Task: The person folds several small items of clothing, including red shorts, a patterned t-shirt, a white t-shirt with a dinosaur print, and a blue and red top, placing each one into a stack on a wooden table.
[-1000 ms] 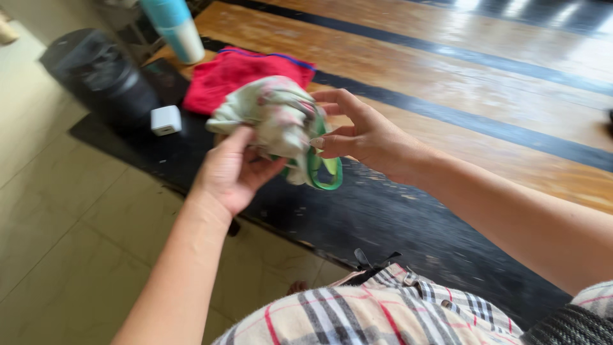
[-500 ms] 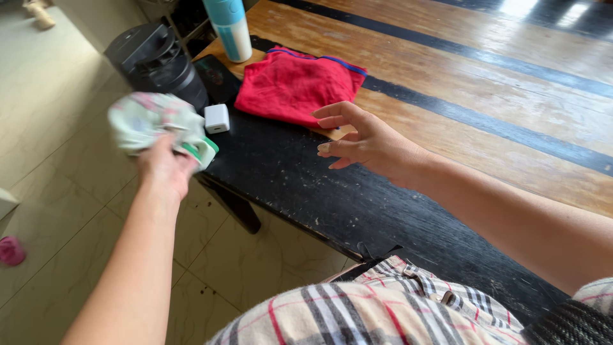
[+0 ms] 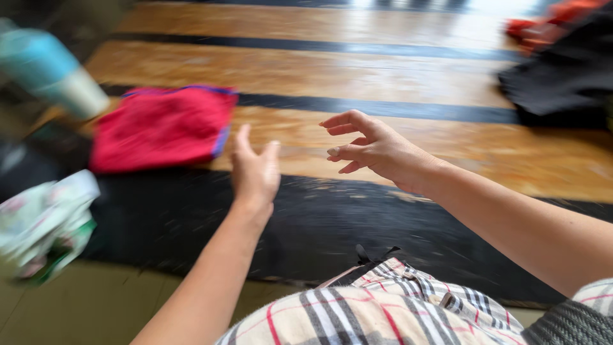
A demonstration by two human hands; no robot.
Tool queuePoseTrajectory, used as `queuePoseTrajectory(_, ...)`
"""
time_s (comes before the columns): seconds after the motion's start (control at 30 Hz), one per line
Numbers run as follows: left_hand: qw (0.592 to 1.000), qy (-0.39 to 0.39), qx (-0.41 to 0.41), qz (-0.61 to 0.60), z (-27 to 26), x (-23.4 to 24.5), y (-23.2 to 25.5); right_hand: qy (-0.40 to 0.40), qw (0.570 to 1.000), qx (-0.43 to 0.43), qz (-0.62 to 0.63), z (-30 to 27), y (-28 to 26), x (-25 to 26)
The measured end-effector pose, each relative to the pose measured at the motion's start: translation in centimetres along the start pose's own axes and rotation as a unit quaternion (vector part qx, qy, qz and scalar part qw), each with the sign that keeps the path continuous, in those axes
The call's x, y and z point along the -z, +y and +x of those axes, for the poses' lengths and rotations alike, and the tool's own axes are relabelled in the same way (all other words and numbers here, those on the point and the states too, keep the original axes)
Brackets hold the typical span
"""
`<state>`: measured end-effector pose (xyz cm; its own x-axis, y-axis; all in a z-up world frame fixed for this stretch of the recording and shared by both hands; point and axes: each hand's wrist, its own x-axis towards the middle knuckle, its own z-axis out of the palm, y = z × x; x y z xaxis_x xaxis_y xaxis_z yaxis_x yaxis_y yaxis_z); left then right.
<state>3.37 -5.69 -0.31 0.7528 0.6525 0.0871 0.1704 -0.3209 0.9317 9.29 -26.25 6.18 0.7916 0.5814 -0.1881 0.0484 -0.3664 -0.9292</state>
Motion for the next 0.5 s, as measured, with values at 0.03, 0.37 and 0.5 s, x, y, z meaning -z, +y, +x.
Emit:
queuePoseTrajectory(0.03, 0.998, -0.057, 0.025, 0.008, -0.6, -3.0, 1.1, 0.023, 1.000, -0.009, -0.003, -1.0, 1.2, 1.9)
queuePoseTrajectory(0.37, 0.926, -0.376, -0.033, 0.020, -8.9, -25.1, 8.4, 0.240, 0.964, -0.110, -0.006, -12.9, 18.3, 23.8)
queuePoseTrajectory(0.5, 0.911, -0.401, -0.066, 0.075, -12.3, -30.7, 10.2, 0.319, 0.915, -0.201, -0.146, -18.0, 24.9, 33.3)
